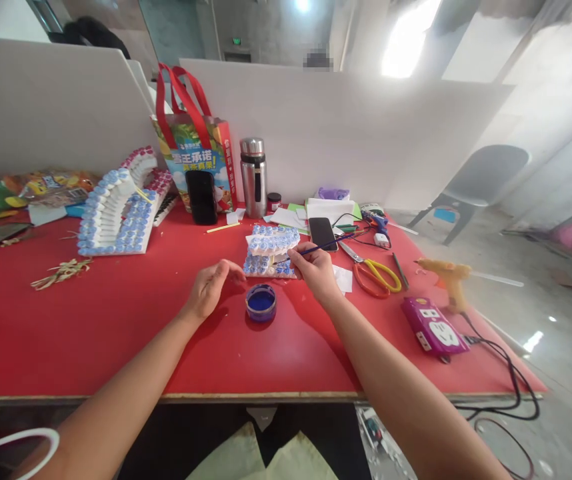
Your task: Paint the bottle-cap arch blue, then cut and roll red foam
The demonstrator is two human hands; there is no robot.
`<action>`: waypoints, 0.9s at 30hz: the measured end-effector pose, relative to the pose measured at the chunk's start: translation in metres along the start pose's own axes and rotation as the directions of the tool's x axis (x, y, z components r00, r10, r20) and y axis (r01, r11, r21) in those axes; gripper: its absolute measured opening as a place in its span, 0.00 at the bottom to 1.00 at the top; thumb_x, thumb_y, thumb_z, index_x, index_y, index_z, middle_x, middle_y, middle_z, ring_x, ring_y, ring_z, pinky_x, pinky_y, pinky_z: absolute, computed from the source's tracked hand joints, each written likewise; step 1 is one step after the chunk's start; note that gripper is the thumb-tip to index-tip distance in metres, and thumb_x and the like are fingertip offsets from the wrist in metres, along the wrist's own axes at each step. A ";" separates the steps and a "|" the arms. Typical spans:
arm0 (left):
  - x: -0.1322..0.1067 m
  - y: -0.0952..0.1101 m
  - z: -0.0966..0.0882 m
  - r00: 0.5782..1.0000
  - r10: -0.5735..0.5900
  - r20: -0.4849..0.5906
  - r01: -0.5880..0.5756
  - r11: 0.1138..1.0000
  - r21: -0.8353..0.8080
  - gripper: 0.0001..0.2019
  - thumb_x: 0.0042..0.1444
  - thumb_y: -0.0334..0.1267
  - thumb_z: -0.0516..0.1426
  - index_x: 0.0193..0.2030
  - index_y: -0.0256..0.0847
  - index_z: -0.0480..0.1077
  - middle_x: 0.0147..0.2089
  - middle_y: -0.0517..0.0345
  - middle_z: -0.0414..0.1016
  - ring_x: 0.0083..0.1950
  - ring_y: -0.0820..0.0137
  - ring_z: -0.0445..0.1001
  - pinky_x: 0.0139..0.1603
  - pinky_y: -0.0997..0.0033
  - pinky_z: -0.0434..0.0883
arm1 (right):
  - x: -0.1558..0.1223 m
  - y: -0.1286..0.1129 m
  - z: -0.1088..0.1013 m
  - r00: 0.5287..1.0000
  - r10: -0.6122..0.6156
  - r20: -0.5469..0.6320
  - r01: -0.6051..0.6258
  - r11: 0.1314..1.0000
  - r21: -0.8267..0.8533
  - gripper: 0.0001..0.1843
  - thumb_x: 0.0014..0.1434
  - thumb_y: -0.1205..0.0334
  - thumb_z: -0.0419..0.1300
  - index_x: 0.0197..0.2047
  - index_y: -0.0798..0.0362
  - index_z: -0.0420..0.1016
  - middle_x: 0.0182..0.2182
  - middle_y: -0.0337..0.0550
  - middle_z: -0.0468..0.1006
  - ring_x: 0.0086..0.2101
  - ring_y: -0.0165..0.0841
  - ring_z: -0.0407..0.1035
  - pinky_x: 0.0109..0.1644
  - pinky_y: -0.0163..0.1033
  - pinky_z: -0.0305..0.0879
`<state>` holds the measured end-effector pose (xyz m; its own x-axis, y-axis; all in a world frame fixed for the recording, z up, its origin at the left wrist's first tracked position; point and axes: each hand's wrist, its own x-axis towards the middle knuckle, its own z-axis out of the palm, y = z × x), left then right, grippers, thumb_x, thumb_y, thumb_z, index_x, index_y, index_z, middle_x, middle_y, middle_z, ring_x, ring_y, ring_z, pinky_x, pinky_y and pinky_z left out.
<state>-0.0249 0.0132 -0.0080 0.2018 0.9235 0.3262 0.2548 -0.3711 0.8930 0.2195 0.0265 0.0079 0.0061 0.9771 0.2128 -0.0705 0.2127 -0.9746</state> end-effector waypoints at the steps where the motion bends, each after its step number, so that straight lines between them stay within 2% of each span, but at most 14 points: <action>1: 0.001 -0.004 0.000 0.998 -0.025 -0.065 0.024 0.999 -0.024 0.30 0.67 0.60 0.43 0.31 0.39 0.74 0.32 0.53 0.78 0.36 0.66 0.76 0.42 0.67 0.72 | 0.002 -0.005 0.002 1.000 0.010 0.012 -0.010 0.999 -0.036 0.17 0.55 0.50 0.68 0.30 0.53 0.70 0.19 0.35 0.71 0.17 0.23 0.58 0.22 0.33 0.52; 4: 0.003 -0.013 0.002 0.991 -0.090 -0.101 0.082 0.994 -0.078 0.30 0.66 0.61 0.44 0.30 0.39 0.73 0.30 0.54 0.77 0.32 0.67 0.75 0.38 0.68 0.73 | 0.011 -0.021 0.005 0.997 0.047 0.055 -0.037 0.987 -0.158 0.17 0.53 0.50 0.68 0.30 0.54 0.71 0.19 0.37 0.73 0.16 0.25 0.60 0.21 0.33 0.54; 6: 0.004 -0.016 0.002 0.991 -0.089 -0.097 0.082 0.994 -0.069 0.29 0.66 0.61 0.46 0.30 0.39 0.73 0.30 0.54 0.77 0.32 0.68 0.76 0.37 0.69 0.73 | 0.017 -0.027 0.006 0.994 0.074 0.078 -0.057 0.978 -0.202 0.17 0.52 0.50 0.69 0.30 0.55 0.71 0.20 0.38 0.74 0.16 0.25 0.61 0.20 0.33 0.53; 10: 0.005 -0.020 0.001 0.987 -0.084 -0.137 0.078 0.996 -0.053 0.29 0.66 0.60 0.46 0.29 0.39 0.74 0.29 0.54 0.77 0.31 0.68 0.76 0.35 0.70 0.72 | 0.018 -0.022 0.007 0.991 0.108 0.077 -0.095 0.983 -0.155 0.16 0.51 0.51 0.68 0.30 0.55 0.71 0.20 0.38 0.74 0.16 0.25 0.61 0.19 0.33 0.52; 13: 0.008 -0.023 -0.001 0.976 -0.116 -0.185 0.101 0.991 -0.084 0.29 0.66 0.60 0.47 0.29 0.39 0.74 0.29 0.53 0.78 0.30 0.68 0.76 0.33 0.70 0.72 | 0.010 -0.005 0.008 0.999 -0.010 -0.041 0.006 0.995 -0.097 0.17 0.56 0.48 0.65 0.31 0.53 0.70 0.19 0.35 0.72 0.16 0.25 0.60 0.20 0.33 0.55; 16: 0.012 -0.023 -0.002 0.966 -0.135 -0.220 0.120 0.989 -0.083 0.28 0.65 0.59 0.48 0.28 0.39 0.74 0.28 0.52 0.78 0.29 0.69 0.76 0.32 0.71 0.72 | -0.001 0.008 0.011 0.981 -0.149 -0.123 0.130 0.980 -0.153 0.17 0.61 0.47 0.62 0.33 0.52 0.69 0.19 0.34 0.71 0.17 0.25 0.60 0.21 0.33 0.57; 20: 0.015 -0.019 0.001 0.956 -0.155 -0.248 0.139 0.987 -0.082 0.27 0.64 0.59 0.50 0.27 0.39 0.74 0.26 0.53 0.78 0.26 0.70 0.74 0.30 0.72 0.71 | -0.010 0.014 0.017 0.968 -0.239 -0.074 0.209 0.935 -0.286 0.17 0.63 0.46 0.59 0.32 0.51 0.69 0.20 0.36 0.72 0.20 0.27 0.64 0.25 0.33 0.60; 27: 0.009 -0.012 0.003 0.944 -0.142 -0.299 0.132 0.990 -0.056 0.25 0.64 0.57 0.52 0.26 0.39 0.73 0.28 0.53 0.79 0.27 0.70 0.75 0.31 0.73 0.71 | -0.011 0.018 0.021 0.960 -0.277 -0.033 0.252 0.912 -0.323 0.17 0.64 0.45 0.58 0.33 0.50 0.68 0.22 0.37 0.72 0.22 0.29 0.67 0.28 0.34 0.63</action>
<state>-0.0238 0.0258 -0.0169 -0.1284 0.9533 0.2735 0.2261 -0.2404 0.9440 0.1969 0.0192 -0.0102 0.0586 0.8799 0.4716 0.2591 0.4428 -0.8584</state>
